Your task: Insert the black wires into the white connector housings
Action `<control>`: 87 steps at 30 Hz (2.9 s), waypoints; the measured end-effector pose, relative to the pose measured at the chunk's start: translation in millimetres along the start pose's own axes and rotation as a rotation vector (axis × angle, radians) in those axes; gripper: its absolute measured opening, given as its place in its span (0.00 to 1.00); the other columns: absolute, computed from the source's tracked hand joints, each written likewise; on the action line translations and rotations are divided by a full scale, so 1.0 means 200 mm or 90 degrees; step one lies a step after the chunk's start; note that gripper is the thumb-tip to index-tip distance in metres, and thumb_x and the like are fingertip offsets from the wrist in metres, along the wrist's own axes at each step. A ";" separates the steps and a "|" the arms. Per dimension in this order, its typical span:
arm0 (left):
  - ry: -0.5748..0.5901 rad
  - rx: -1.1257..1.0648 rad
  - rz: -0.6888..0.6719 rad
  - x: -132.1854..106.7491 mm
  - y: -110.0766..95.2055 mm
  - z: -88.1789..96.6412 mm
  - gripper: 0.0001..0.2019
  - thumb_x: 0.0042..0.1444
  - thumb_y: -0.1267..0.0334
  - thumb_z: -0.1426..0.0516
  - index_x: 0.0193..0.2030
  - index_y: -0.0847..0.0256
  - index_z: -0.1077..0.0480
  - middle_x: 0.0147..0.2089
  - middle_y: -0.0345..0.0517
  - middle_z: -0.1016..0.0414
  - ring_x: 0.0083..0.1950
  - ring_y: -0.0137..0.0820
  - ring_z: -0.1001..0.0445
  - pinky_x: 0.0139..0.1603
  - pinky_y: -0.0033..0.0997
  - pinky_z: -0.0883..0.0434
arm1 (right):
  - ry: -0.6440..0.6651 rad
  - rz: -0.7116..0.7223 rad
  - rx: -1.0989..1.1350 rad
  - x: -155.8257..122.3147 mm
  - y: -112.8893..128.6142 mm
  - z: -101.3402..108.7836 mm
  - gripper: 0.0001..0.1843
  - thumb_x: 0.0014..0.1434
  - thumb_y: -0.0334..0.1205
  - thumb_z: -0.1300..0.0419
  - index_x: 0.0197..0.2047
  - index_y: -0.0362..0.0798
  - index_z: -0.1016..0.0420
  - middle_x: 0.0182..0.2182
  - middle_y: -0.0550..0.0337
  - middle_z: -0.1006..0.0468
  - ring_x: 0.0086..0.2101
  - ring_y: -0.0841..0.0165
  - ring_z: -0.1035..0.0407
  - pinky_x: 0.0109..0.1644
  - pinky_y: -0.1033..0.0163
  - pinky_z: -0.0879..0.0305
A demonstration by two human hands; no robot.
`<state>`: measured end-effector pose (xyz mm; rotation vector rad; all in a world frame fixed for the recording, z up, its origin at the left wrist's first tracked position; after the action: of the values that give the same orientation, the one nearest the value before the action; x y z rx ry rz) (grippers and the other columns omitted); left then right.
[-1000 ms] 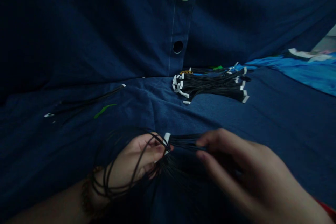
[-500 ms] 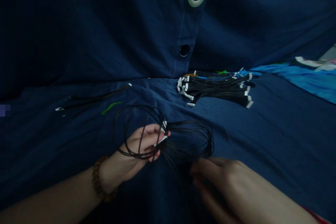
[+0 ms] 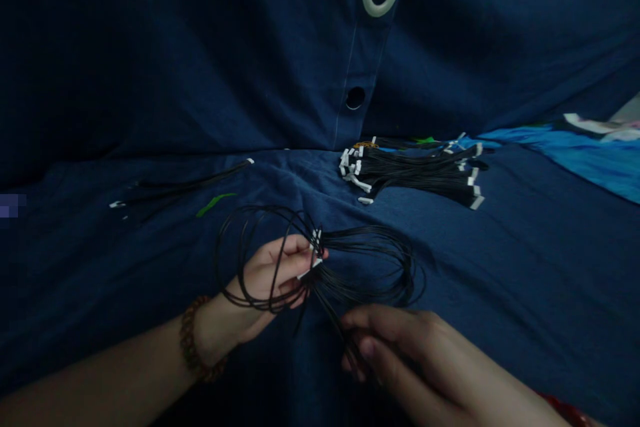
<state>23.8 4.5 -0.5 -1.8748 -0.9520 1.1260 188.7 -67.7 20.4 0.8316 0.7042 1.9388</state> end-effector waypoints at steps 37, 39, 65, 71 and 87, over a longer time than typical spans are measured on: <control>0.070 0.058 -0.045 -0.04 0.02 -0.03 0.07 0.41 0.66 0.37 0.29 0.63 0.29 0.18 0.37 0.33 0.18 0.21 0.37 0.17 0.18 0.39 | 0.016 -0.062 -0.029 0.01 -0.02 -0.03 0.09 0.57 0.30 0.50 0.32 0.48 0.29 0.28 0.63 0.25 0.30 0.74 0.30 0.33 0.71 0.40; 0.075 0.076 -0.042 -0.04 0.03 -0.02 0.06 0.43 0.66 0.38 0.29 0.62 0.29 0.18 0.37 0.32 0.18 0.22 0.36 0.18 0.18 0.39 | -0.011 -0.036 -0.089 0.00 -0.03 -0.03 0.09 0.57 0.30 0.50 0.32 0.47 0.29 0.25 0.62 0.26 0.27 0.73 0.31 0.30 0.70 0.42; 0.166 0.058 -0.125 0.02 0.11 -0.01 0.06 0.49 0.63 0.40 0.30 0.64 0.31 0.22 0.37 0.29 0.21 0.22 0.32 0.21 0.19 0.32 | -0.038 0.049 -0.159 0.02 -0.05 -0.04 0.08 0.58 0.32 0.49 0.32 0.46 0.30 0.26 0.60 0.27 0.27 0.72 0.33 0.32 0.68 0.41; 0.174 0.069 -0.103 0.00 0.09 -0.03 0.05 0.50 0.64 0.41 0.29 0.64 0.31 0.22 0.37 0.29 0.21 0.22 0.32 0.22 0.20 0.33 | -0.008 -0.045 -0.120 0.03 -0.05 -0.04 0.08 0.57 0.32 0.49 0.28 0.47 0.33 0.24 0.62 0.29 0.25 0.73 0.34 0.29 0.69 0.43; 0.035 0.022 -0.051 -0.01 0.04 -0.03 0.06 0.45 0.66 0.39 0.30 0.64 0.31 0.24 0.37 0.32 0.18 0.20 0.35 0.16 0.18 0.38 | 0.021 -0.209 0.675 0.07 -0.05 0.32 0.07 0.48 0.41 0.42 0.22 0.48 0.31 0.14 0.72 0.45 0.14 0.81 0.51 0.17 0.76 0.52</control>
<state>30.5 -1.5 -5.5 -1.8138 -0.9622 1.0330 238.1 -41.5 57.0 1.1838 1.8197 1.1995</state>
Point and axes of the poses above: each hand's wrist, its own x-axis towards the middle knuckle, its own z-axis out of the back of the hand, y = z × x, the point moved 1 cm from there along x, towards the middle knuckle
